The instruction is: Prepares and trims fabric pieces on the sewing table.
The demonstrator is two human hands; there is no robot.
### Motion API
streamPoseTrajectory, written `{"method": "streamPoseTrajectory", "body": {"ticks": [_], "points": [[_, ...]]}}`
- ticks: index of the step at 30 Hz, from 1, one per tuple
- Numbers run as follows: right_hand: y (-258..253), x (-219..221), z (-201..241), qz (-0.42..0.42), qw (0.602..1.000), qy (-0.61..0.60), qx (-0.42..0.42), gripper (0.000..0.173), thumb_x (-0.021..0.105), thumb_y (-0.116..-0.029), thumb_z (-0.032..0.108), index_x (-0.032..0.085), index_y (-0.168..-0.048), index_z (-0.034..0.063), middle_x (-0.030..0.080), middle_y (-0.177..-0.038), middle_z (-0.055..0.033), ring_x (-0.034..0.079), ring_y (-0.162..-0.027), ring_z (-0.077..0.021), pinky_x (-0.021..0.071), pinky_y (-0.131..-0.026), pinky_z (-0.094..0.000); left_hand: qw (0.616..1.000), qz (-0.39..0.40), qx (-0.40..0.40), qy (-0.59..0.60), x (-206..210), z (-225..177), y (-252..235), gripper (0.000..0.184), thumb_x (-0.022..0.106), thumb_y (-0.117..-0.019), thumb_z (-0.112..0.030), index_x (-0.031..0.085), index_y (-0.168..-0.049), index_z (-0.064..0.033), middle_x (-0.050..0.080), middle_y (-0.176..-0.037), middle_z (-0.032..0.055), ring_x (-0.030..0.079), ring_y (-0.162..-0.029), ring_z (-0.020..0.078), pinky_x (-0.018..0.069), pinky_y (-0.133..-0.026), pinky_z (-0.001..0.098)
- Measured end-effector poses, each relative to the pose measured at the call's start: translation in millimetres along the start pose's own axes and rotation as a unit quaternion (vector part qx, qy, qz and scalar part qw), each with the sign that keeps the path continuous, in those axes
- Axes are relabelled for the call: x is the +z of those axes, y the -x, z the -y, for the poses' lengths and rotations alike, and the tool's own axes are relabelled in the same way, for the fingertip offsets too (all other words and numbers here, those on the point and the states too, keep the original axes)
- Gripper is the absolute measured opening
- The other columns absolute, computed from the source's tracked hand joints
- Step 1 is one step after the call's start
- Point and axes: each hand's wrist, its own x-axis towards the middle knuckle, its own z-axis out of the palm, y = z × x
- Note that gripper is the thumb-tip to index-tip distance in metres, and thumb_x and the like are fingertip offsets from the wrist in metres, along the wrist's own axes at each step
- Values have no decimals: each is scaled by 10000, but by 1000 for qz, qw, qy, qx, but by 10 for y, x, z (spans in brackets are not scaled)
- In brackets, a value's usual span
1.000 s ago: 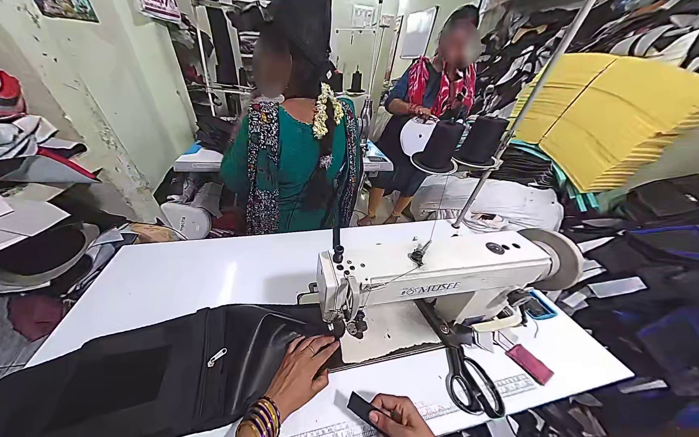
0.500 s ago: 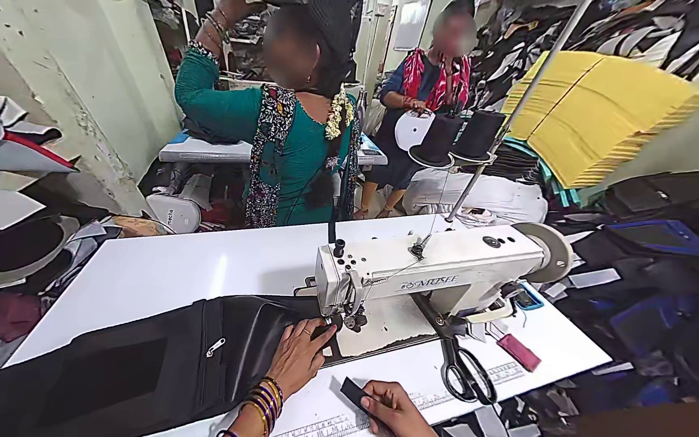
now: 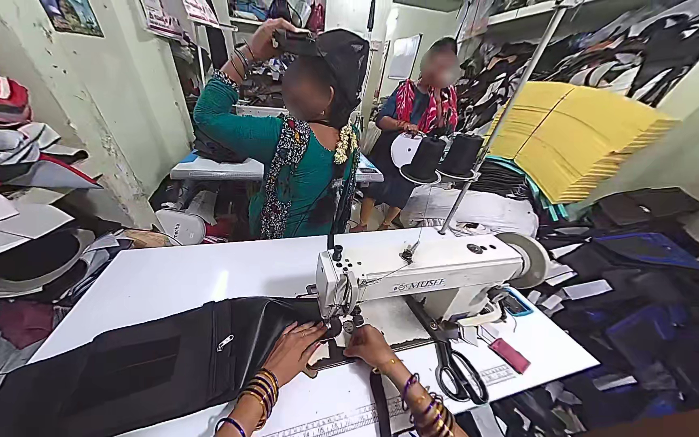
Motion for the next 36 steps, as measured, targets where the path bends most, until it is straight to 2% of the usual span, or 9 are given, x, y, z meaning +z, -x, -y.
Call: {"method": "streamPoseTrajectory", "body": {"ticks": [5,10,14,17,21,23,26,30,36], "points": [[-264,3,254,-26,998,-12,47,380,839,-826,161,667,-1089,-51,682,-1039,-206,657,-954,-314,506,-896,-512,994,33,-77,70,-202,-151,-107,406,427,-1091,-214,581,-1438,-71,596,-1437,164,507,-1395,332,202,-1230,542],[-342,35,278,-53,995,-60,54,469,821,-824,131,620,-1206,-51,663,-1125,-229,648,-1031,-331,501,-926,-513,997,-11,-8,70,-81,-100,-28,352,499,-1040,-126,673,-1340,-66,621,-1417,130,485,-1413,361,178,-1194,659],[-240,-102,145,-68,997,-39,-8,365,793,-877,181,680,-1142,-44,691,-1047,-214,655,-980,-324,500,-910,-516,999,24,22,1,11,-35,37,368,525,-1035,-143,650,-1378,-98,548,-1504,85,383,-1480,363,91,-1151,759],[107,-461,-83,-192,980,34,-36,316,680,-971,204,697,-1167,-43,731,-1030,-227,708,-965,-379,529,-900,-570,999,29,34,-7,2,59,-6,374,518,-1038,-167,649,-1383,-109,550,-1504,73,389,-1479,352,87,-1142,774],[631,-1038,-552,-395,906,141,51,272,618,-985,136,698,-1083,-105,689,-1038,-339,666,-1023,-520,484,-877,-692,999,46,7,-13,-48,69,-80,384,488,-1059,-186,623,-1411,-116,525,-1527,70,365,-1494,339,49,-1151,763],[735,-1212,-734,-435,878,174,101,261,607,-992,104,686,-1043,-140,655,-1073,-385,634,-1057,-562,454,-882,-707,999,52,-1,-14,-91,63,-123,384,475,-1065,-179,618,-1415,-114,523,-1529,79,360,-1497,340,44,-1155,757],[640,-1139,-1029,-487,838,235,78,245,592,-981,49,674,-960,-181,643,-1055,-410,627,-1064,-587,474,-877,-691,999,35,-2,-19,-92,67,-152,389,462,-1066,-176,616,-1415,-103,535,-1518,83,364,-1494,345,64,-1154,757],[635,-981,-998,-428,858,249,140,393,435,-1073,147,637,-1191,-169,611,-1272,-380,577,-1249,-516,435,-1035,-598,1000,15,-8,-12,-48,49,-111,386,466,-1060,-173,629,-1403,-104,536,-1517,76,363,-1493,352,63,-1147,764],[574,-1020,-1147,-468,837,271,85,273,552,-1017,64,671,-1017,-182,645,-1131,-392,625,-1125,-551,485,-903,-661,1000,-6,25,-9,63,52,30,374,507,-1043,-194,655,-1380,-132,549,-1508,50,392,-1479,334,95,-1130,782]]}}
